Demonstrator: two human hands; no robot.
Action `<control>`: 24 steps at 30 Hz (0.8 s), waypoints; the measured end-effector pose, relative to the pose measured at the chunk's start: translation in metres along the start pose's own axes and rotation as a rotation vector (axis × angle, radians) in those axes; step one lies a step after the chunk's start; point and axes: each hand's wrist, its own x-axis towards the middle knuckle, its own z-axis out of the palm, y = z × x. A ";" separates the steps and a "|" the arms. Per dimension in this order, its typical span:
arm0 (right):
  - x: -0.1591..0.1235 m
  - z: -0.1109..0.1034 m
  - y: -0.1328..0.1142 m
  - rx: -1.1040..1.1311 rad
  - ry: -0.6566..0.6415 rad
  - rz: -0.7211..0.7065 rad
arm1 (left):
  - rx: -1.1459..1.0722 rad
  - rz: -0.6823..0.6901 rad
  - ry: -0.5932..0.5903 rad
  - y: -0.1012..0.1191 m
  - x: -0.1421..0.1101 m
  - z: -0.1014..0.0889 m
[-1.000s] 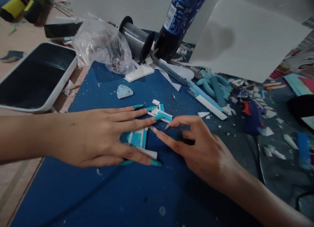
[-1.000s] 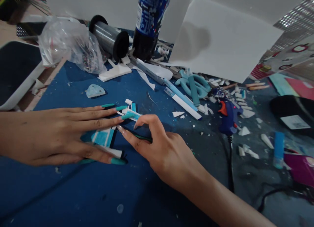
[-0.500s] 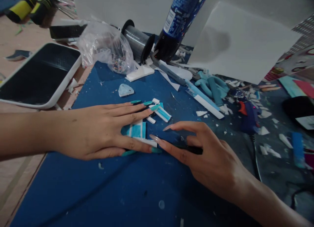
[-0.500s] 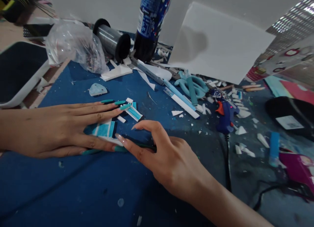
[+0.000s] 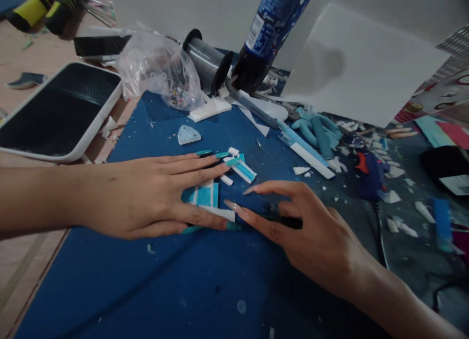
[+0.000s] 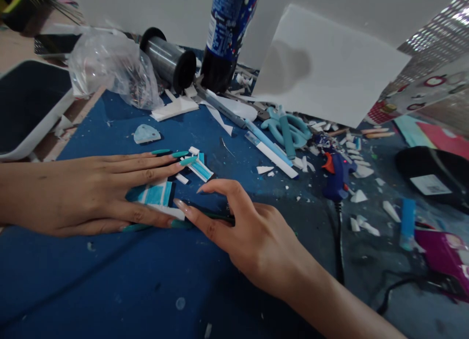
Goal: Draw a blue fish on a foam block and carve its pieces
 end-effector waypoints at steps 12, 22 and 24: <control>0.006 -0.004 -0.006 0.076 -0.036 0.162 | 0.024 0.013 0.010 0.000 0.000 -0.002; 0.008 -0.003 -0.008 0.075 -0.012 0.121 | 0.019 0.018 -0.011 0.001 0.002 -0.003; 0.007 -0.002 -0.007 0.078 -0.008 0.114 | 0.018 0.017 -0.008 0.001 0.002 -0.003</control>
